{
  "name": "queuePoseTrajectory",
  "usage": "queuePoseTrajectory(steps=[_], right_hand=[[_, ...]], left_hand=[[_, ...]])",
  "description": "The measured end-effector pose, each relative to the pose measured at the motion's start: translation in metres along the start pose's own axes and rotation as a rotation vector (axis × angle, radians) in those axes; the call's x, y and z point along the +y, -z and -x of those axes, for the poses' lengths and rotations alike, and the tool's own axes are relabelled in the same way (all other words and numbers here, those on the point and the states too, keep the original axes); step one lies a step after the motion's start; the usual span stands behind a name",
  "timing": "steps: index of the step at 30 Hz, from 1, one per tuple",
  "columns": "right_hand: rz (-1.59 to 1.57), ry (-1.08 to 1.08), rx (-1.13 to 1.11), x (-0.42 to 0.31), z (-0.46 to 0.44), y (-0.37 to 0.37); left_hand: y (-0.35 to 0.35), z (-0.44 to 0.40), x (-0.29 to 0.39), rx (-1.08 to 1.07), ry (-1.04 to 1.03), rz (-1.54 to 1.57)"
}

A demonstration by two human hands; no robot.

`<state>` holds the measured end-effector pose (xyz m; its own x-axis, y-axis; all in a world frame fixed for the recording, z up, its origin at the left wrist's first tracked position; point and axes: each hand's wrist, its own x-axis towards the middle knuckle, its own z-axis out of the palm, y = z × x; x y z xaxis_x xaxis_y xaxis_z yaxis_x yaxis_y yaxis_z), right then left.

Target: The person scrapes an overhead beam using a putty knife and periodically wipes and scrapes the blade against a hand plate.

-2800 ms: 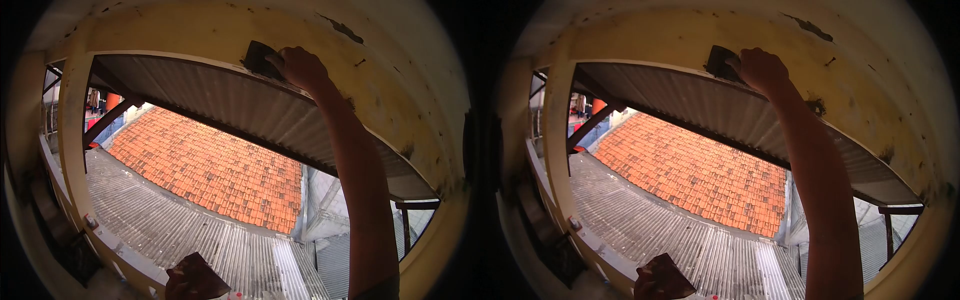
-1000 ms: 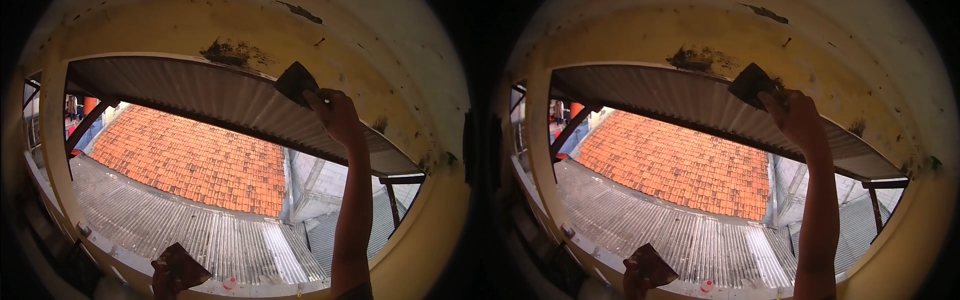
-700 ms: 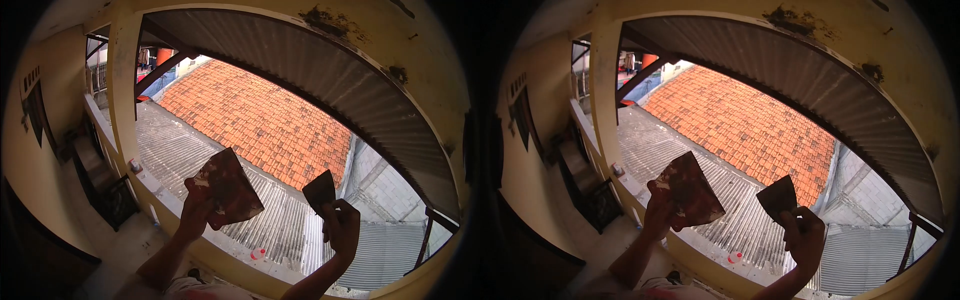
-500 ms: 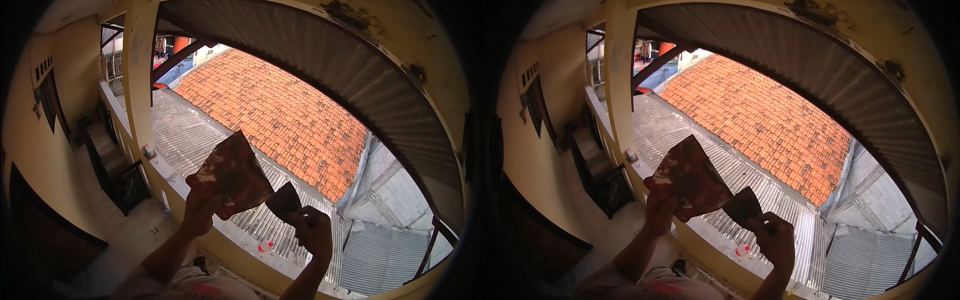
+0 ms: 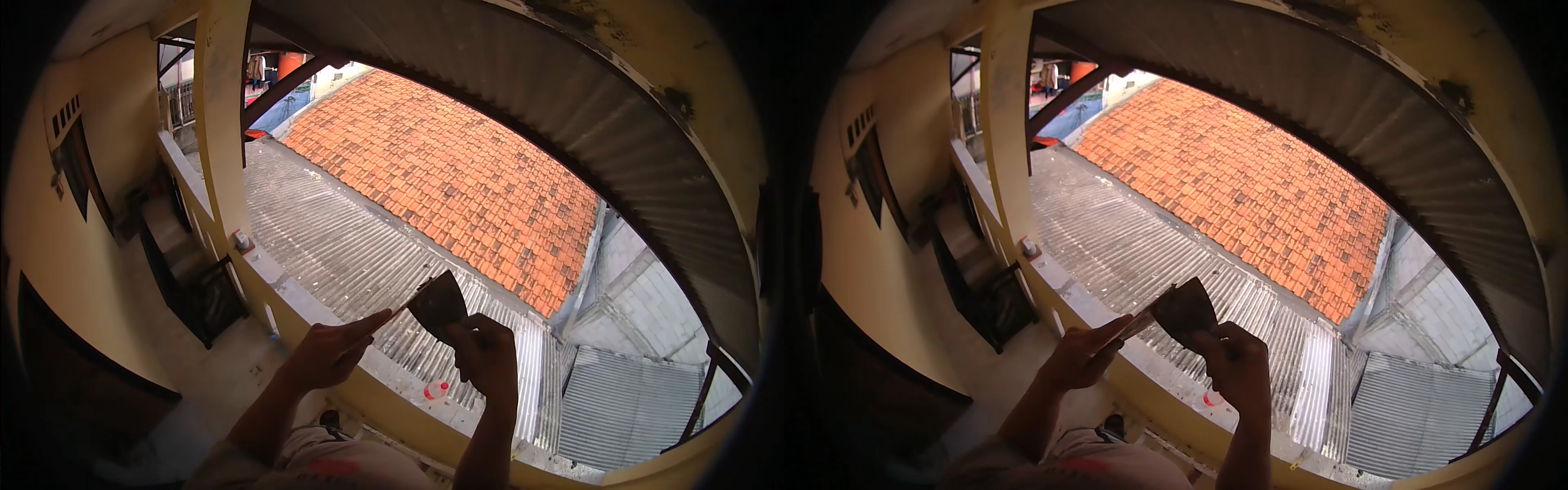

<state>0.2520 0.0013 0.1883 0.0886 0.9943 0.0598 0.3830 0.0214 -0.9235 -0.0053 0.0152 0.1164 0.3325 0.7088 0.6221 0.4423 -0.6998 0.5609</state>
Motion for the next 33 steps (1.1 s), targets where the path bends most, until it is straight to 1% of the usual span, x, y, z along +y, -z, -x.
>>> queuePoseTrajectory(steps=[1,2,3,5,6,7,9,11,13,14,15,16,17,19,20,21,22,23,24,26,27,28,30,31,32,33], right_hand=[[0.022,0.001,0.009,0.001,-0.002,-0.001],[0.035,0.000,0.008,0.003,-0.005,-0.003],[0.061,0.029,0.013,0.008,-0.008,-0.004],[0.056,-0.045,-0.034,0.006,-0.012,-0.004],[0.066,-0.007,-0.034,0.014,-0.017,-0.005],[0.060,-0.001,-0.017,0.013,-0.017,-0.006],[0.116,-0.022,-0.051,0.012,-0.023,-0.005],[0.143,-0.068,-0.081,0.008,-0.026,-0.002],[0.033,0.018,-0.094,0.004,-0.029,0.001],[0.029,0.027,-0.089,-0.001,-0.027,0.002],[-0.062,-0.050,-0.084,-0.013,-0.030,0.009],[-0.151,-0.123,-0.080,-0.024,-0.036,0.017],[-0.141,-0.081,-0.068,-0.031,-0.047,0.026],[-0.374,0.137,-0.118,-0.035,-0.058,0.039],[-0.358,0.275,-0.113,-0.047,-0.063,0.049],[-0.271,0.363,-0.082,-0.066,-0.068,0.059],[-0.194,0.454,0.046,-0.089,-0.069,0.064],[-0.154,0.499,0.123,-0.114,-0.071,0.069],[-0.093,0.596,0.234,-0.133,-0.075,0.074],[0.158,0.756,0.437,-0.163,-0.095,0.093],[0.365,0.913,0.565,-0.167,-0.118,0.111],[0.603,1.018,0.684,-0.189,-0.124,0.115],[0.872,1.401,0.794,-0.210,-0.161,0.138],[0.877,1.398,0.796,-0.220,-0.165,0.142],[1.047,1.336,0.874,-0.230,-0.165,0.143],[1.217,1.270,0.949,-0.239,-0.167,0.146]], left_hand=[[-0.002,-0.003,-0.002,0.040,-0.039,-0.101],[0.001,-0.005,0.000,0.029,0.002,-0.115],[0.003,-0.007,-0.001,0.031,-0.017,-0.110],[0.007,-0.011,-0.007,-0.035,0.012,-0.301],[0.008,-0.010,-0.013,-0.033,0.014,-0.341],[0.012,-0.011,-0.017,-0.018,-0.019,-0.331],[0.021,-0.015,-0.027,-0.049,-0.118,-0.464],[0.028,-0.013,-0.051,-0.022,-0.155,-0.483],[0.031,-0.006,-0.055,-0.037,-0.164,-0.507],[0.036,-0.006,-0.053,-0.064,-0.057,-0.475],[0.041,-0.014,-0.054,-0.068,0.035,-0.447],[0.038,-0.014,-0.057,-0.031,0.074,-0.371],[0.035,-0.016,-0.060,0.004,0.046,-0.376],[0.028,-0.008,-0.063,0.052,0.177,-0.221],[0.024,-0.006,-0.063,0.042,0.209,-0.191],[0.016,-0.002,-0.068,0.029,0.236,-0.146],[0.002,0.003,-0.076,0.053,0.200,-0.108],[-0.009,0.009,-0.083,0.078,0.163,-0.072],[-0.016,0.013,-0.082,0.036,0.183,-0.040],[-0.037,0.024,-0.085,-0.012,0.214,0.046],[-0.046,0.028,-0.083,-0.024,0.213,0.091],[-0.049,0.030,-0.078,-0.116,0.286,0.107],[-0.065,0.042,-0.081,-0.146,0.216,0.215],[-0.065,0.045,-0.073,-0.176,0.198,0.259],[-0.065,0.046,-0.065,-0.180,0.195,0.264],[-0.064,0.046,-0.057,-0.180,0.198,0.349]])
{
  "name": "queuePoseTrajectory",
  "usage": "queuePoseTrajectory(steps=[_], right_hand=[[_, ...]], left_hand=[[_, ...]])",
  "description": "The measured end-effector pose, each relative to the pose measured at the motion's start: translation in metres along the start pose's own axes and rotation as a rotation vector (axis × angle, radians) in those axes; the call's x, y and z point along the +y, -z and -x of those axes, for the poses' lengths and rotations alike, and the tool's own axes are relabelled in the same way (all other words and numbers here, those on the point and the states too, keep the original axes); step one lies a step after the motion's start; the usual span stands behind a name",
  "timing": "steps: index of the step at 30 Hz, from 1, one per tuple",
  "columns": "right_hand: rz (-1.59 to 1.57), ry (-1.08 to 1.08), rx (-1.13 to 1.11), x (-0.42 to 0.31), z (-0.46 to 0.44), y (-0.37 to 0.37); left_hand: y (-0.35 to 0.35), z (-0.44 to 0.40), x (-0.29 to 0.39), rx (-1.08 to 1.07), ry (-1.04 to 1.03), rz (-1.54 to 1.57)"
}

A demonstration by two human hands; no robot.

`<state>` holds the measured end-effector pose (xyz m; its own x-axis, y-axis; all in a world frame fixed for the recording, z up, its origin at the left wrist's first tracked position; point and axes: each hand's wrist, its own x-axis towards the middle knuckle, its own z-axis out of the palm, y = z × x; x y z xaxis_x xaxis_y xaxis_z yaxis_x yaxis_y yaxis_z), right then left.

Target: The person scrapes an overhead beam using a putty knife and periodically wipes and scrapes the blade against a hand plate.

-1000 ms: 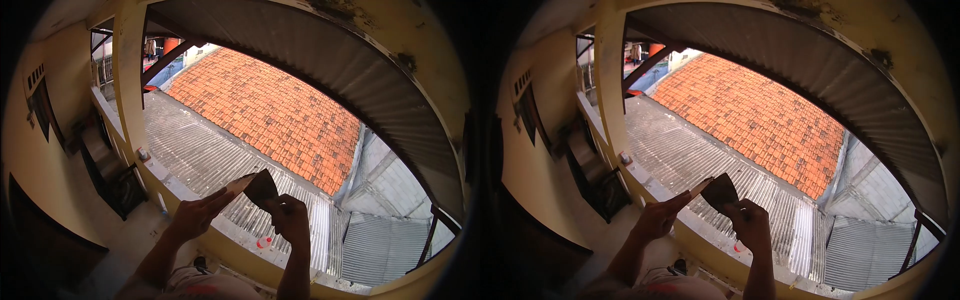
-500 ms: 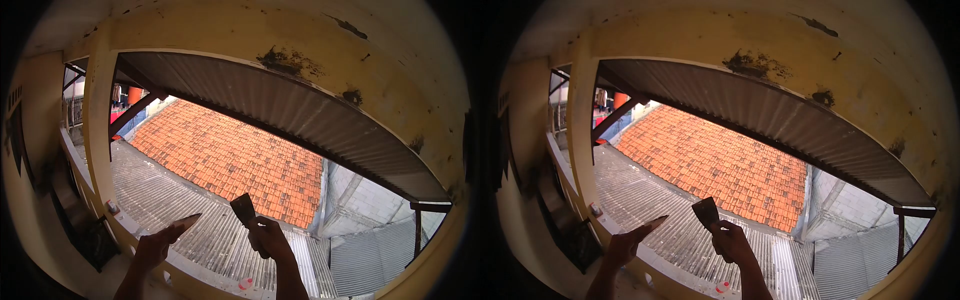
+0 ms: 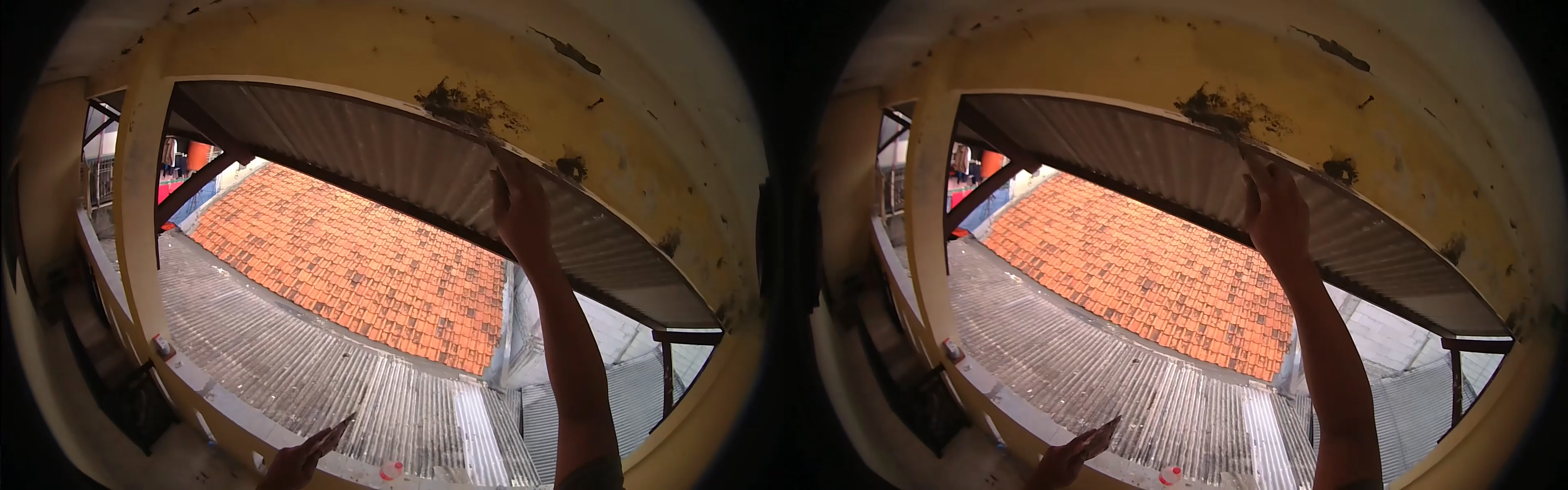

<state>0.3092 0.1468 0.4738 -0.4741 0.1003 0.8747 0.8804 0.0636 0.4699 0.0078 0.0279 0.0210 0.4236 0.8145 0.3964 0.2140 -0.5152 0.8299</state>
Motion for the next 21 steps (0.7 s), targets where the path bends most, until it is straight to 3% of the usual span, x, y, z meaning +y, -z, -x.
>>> queuePoseTrajectory(steps=[6,9,13,15,21], right_hand=[[0.224,0.259,-0.049,0.029,-0.029,-0.011],[0.333,0.277,-0.138,0.038,-0.034,-0.014],[0.435,0.332,-0.093,0.050,-0.039,-0.018],[0.651,0.359,-0.072,0.058,-0.044,-0.020],[0.773,0.321,-0.145,0.054,-0.058,0.007]], left_hand=[[-0.016,0.001,-0.018,0.001,-0.036,0.139],[-0.019,-0.001,-0.027,-0.003,-0.019,0.152],[-0.017,-0.011,-0.025,0.004,-0.071,0.196],[-0.016,-0.015,-0.025,0.017,-0.114,0.165],[-0.015,-0.012,-0.028,0.040,-0.149,0.147]])
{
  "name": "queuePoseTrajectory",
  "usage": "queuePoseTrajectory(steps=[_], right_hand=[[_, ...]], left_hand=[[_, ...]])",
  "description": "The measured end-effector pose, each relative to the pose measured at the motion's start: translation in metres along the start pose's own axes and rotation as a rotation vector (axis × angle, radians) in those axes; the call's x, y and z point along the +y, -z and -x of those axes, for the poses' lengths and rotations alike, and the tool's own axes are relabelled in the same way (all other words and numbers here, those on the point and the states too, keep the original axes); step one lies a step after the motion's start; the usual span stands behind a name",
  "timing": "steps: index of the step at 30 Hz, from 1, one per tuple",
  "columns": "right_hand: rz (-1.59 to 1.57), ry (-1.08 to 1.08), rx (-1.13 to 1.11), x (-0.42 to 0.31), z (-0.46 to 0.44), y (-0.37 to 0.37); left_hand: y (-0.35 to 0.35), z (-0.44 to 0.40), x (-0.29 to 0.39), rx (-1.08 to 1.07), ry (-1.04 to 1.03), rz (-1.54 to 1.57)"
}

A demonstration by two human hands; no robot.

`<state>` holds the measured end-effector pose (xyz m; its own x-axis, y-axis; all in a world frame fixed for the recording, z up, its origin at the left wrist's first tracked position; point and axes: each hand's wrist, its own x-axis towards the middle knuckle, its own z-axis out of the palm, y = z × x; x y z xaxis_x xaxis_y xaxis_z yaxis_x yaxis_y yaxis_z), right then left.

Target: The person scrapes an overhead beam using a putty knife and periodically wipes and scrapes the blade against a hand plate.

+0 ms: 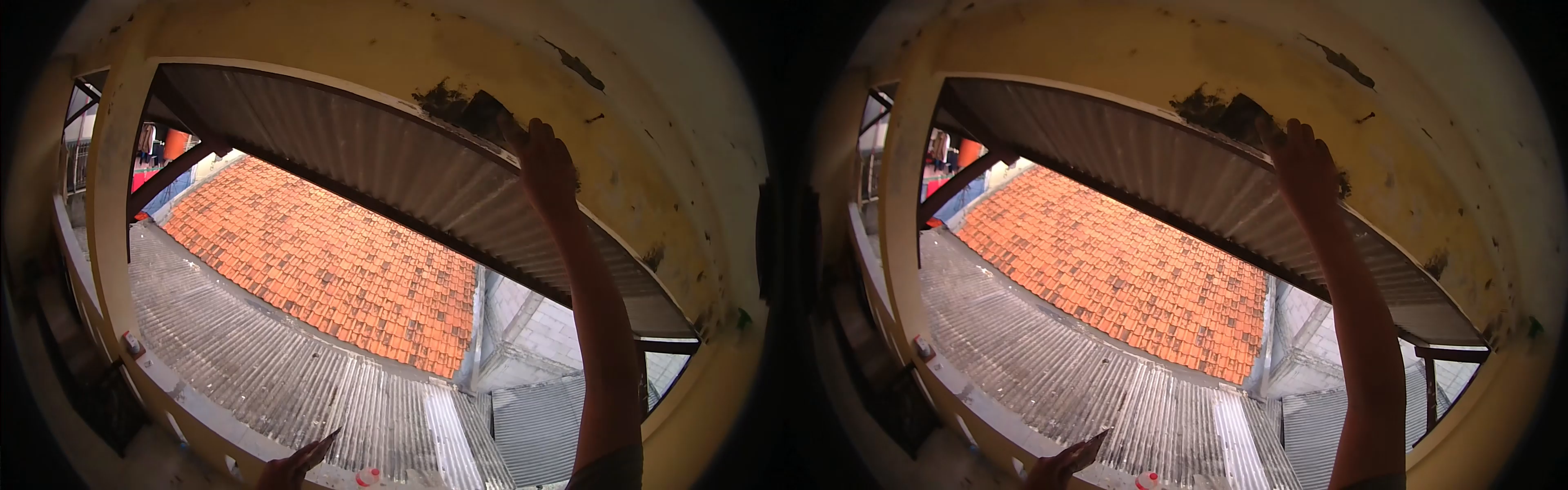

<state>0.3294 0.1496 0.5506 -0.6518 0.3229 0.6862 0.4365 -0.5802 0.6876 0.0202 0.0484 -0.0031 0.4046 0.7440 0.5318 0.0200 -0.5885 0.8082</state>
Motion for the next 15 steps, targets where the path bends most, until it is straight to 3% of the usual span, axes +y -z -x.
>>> queuePoseTrajectory(steps=[6,15], right_hand=[[0.083,-0.090,-0.143,0.023,-0.006,0.028],[-0.133,-0.025,0.042,-0.044,-0.028,0.017]], left_hand=[[0.004,0.022,-0.011,0.030,0.021,0.081],[-0.003,0.020,-0.013,-0.030,0.187,0.093]])
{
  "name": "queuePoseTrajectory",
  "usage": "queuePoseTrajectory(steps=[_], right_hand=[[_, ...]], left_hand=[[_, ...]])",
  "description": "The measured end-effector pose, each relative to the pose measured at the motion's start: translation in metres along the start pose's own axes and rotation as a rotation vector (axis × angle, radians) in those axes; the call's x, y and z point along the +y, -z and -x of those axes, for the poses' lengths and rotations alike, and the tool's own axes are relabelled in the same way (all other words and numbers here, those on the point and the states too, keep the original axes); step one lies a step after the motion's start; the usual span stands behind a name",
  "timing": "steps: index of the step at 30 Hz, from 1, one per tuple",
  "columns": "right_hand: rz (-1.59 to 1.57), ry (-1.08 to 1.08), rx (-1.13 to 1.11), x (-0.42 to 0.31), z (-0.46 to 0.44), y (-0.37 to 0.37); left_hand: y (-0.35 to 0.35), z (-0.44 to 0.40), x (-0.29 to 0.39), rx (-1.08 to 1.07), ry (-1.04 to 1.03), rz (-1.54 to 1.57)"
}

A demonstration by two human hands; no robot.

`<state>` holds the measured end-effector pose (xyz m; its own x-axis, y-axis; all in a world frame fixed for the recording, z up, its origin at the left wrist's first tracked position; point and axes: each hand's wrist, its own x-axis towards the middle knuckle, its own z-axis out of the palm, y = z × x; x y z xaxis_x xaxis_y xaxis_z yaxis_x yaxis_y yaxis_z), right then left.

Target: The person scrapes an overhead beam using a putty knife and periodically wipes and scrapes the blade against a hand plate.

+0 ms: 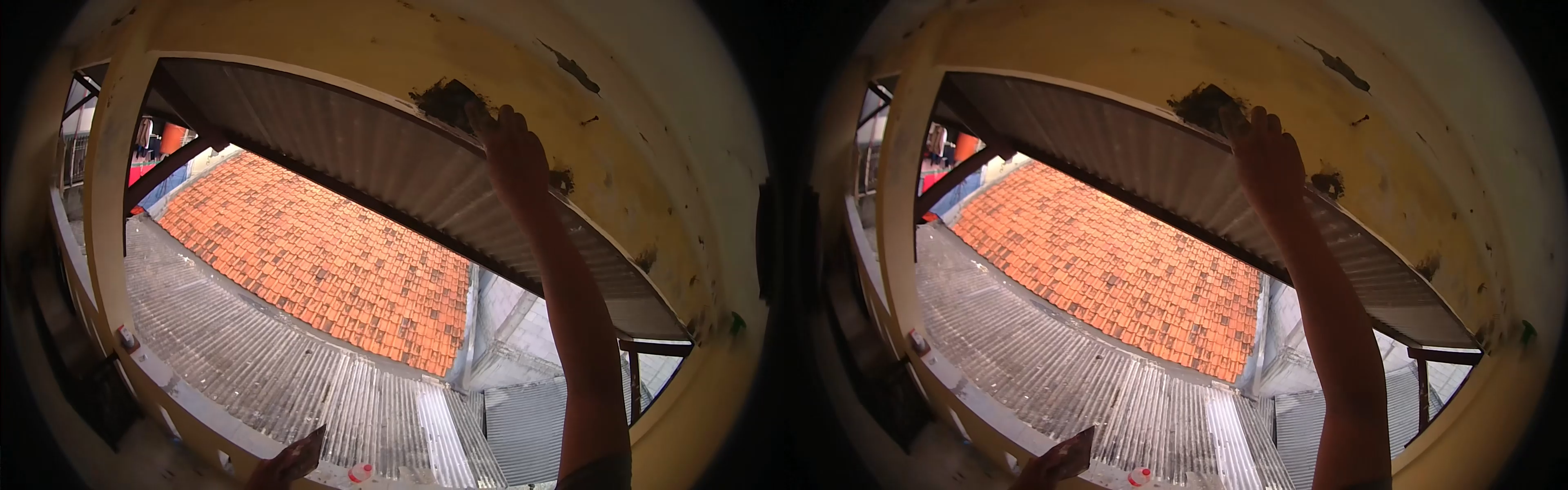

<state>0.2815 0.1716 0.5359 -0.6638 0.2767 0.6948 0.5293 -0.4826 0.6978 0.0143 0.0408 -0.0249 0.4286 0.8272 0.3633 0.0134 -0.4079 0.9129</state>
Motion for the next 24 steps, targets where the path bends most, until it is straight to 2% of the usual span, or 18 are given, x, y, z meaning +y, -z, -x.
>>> queuePoseTrajectory(steps=[2,5,6,8,9,17,20,24], right_hand=[[-0.009,0.008,0.046,-0.011,-0.009,-0.006],[-0.032,0.009,0.082,-0.012,-0.012,-0.015],[-0.042,0.004,0.069,-0.011,-0.012,-0.016],[-0.035,-0.001,0.034,-0.003,-0.006,-0.014],[-0.028,-0.003,-0.004,0.002,-0.002,-0.012],[-0.039,0.003,-0.040,0.032,0.024,-0.015],[-0.052,-0.001,-0.050,0.044,0.034,-0.017],[-0.071,-0.016,-0.064,0.055,0.048,-0.011]], left_hand=[[-0.005,-0.003,-0.008,-0.080,0.073,-0.175],[-0.015,-0.008,0.006,-0.090,0.150,-0.155],[-0.018,-0.008,0.005,-0.089,0.150,-0.159],[-0.028,-0.006,0.000,-0.030,0.031,0.064],[-0.029,-0.005,-0.001,-0.020,0.003,0.083],[-0.024,0.000,-0.015,-0.009,0.043,-0.016],[-0.023,0.001,-0.032,0.022,0.049,-0.153],[-0.018,-0.001,-0.015,0.015,0.108,-0.109]])
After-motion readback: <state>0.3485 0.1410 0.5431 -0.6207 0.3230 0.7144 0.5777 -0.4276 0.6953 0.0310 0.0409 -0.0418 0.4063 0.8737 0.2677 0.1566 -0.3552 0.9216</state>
